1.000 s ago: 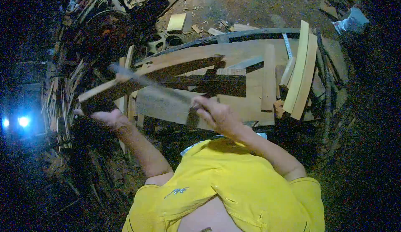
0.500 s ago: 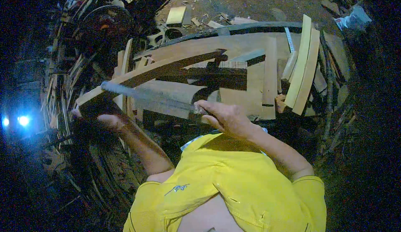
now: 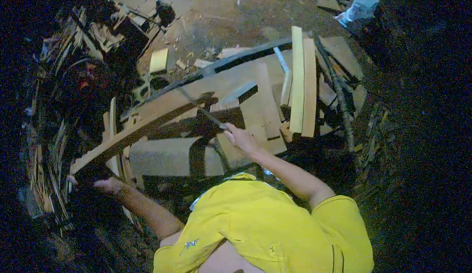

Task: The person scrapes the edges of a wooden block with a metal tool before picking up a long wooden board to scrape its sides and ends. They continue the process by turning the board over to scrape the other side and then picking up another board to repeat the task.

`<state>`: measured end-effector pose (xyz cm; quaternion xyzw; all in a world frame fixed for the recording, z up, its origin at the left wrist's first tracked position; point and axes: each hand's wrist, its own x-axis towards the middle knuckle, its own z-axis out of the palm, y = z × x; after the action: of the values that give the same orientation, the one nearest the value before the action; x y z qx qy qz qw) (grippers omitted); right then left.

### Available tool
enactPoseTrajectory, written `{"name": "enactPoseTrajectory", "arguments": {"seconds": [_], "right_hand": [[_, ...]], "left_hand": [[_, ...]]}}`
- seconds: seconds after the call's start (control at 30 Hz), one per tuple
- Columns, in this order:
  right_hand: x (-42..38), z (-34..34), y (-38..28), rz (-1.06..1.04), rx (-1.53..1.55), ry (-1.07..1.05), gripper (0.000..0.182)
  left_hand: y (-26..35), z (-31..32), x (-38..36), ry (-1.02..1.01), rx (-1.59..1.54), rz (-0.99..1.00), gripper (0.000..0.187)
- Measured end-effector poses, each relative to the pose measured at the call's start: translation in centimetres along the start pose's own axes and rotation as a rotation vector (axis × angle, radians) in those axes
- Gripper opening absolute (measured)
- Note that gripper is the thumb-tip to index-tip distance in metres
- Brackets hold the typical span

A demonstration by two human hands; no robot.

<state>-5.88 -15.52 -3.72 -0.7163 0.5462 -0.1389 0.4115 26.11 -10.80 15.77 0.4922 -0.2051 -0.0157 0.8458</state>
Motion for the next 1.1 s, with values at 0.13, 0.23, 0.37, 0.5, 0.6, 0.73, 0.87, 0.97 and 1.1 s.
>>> {"name": "enactPoseTrajectory", "arguments": {"seconds": [0.13,0.23,0.37,0.5,0.6,0.73,0.87,0.97,1.1], "right_hand": [[0.7,2.5,6.6,0.103,0.069,0.083,0.036],[-1.4,-2.8,-3.0,-0.087,0.358,0.012,0.034],[-3.3,-4.3,-9.8,-0.471,0.334,-0.071,0.030],[-2.7,-1.2,-7.0,-0.397,0.274,0.036,0.031],[-1.7,-1.5,-3.0,-0.049,0.214,-0.074,0.032],[-3.1,-2.9,-5.5,-0.343,0.272,0.013,0.029],[-1.2,0.1,-2.1,-0.362,0.280,0.009,0.029],[1.4,1.9,4.4,0.201,0.135,-0.031,0.032],[1.7,0.9,4.8,0.222,0.085,-0.052,0.033]], "left_hand": [[-2.8,-2.6,4.2,-0.496,-0.564,-0.179,0.046],[-0.2,1.5,2.3,-0.675,-0.558,-0.197,0.045],[-0.4,4.2,1.9,-0.548,-0.607,-0.147,0.036],[0.6,6.1,0.3,-0.461,-0.408,-0.034,0.031],[0.2,4.9,1.0,-0.616,-0.515,-0.074,0.032],[-0.4,4.1,1.8,-0.679,-0.558,-0.097,0.038],[0.1,3.7,1.6,-0.624,-0.539,-0.220,0.051],[2.8,5.4,-1.1,0.188,-0.024,-0.208,0.072],[2.3,5.6,-4.0,0.230,0.056,0.004,0.071]]}}
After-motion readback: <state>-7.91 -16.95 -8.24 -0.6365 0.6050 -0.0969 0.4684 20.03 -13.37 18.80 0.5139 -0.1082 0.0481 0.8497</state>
